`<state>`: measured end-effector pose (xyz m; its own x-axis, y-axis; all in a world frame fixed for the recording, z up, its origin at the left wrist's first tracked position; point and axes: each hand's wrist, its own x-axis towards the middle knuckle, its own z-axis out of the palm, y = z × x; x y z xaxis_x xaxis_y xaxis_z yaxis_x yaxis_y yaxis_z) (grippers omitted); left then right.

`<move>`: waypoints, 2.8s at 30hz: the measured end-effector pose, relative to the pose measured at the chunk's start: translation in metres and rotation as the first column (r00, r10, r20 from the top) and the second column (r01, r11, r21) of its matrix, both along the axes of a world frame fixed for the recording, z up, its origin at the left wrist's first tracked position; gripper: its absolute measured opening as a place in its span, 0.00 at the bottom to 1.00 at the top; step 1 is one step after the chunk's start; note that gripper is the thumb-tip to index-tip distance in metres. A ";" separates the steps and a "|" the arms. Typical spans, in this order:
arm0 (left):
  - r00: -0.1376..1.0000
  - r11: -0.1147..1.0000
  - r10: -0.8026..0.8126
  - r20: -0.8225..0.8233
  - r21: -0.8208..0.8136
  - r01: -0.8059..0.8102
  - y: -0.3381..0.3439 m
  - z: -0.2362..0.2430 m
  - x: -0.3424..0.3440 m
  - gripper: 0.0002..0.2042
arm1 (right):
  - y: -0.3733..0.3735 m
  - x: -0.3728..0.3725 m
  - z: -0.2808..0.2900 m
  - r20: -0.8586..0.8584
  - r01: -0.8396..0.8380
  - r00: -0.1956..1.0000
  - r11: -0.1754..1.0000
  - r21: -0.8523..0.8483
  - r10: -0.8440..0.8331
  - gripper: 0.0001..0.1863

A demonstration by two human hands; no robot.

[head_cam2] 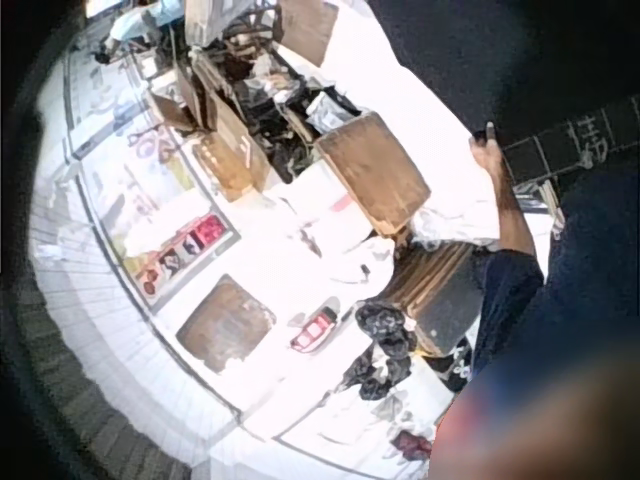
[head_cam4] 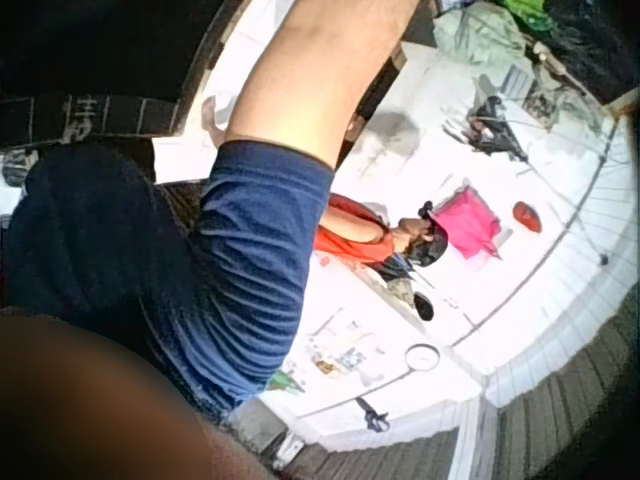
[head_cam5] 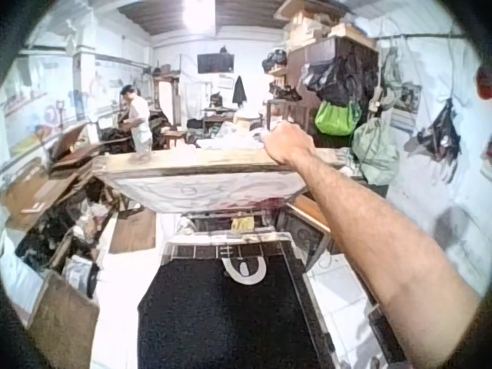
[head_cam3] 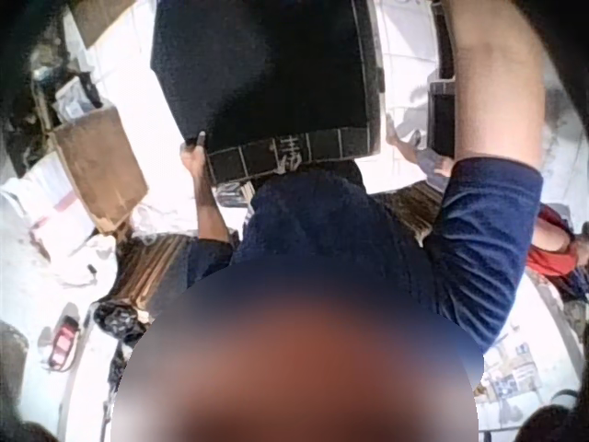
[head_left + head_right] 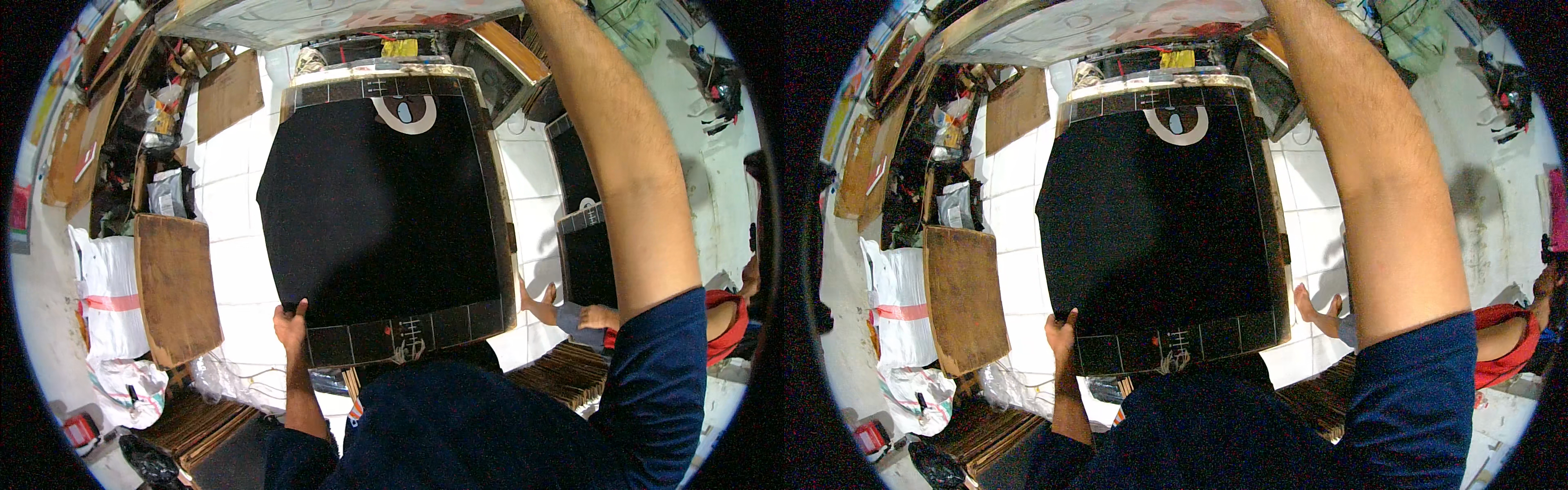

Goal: The person repeatedly places a black t-shirt under a screen printing frame, uses a red squeegee to spread red ink across the screen, and lifts the frame to reveal the printed t-shirt. The process is repeated multiple times in a workshop setting.

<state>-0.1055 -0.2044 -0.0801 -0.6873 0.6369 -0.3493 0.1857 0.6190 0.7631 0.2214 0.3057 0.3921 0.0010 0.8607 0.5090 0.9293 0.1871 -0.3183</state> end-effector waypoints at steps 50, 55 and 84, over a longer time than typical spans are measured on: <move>0.361 0.738 0.055 0.931 0.206 -0.643 0.218 0.166 0.087 0.36 | -0.196 0.055 -0.294 -0.157 -0.311 0.936 0.949 0.042 0.314 0.11; 0.346 0.803 0.314 0.884 -0.053 -0.594 0.199 0.075 0.090 0.31 | -0.147 0.089 -0.363 -0.111 -0.340 0.936 0.939 -0.051 0.333 0.19; 0.451 0.806 -0.498 -0.741 -0.202 0.557 0.170 -0.006 0.139 0.47 | 0.155 0.085 -0.417 0.162 -0.460 0.862 0.876 -0.144 0.480 0.24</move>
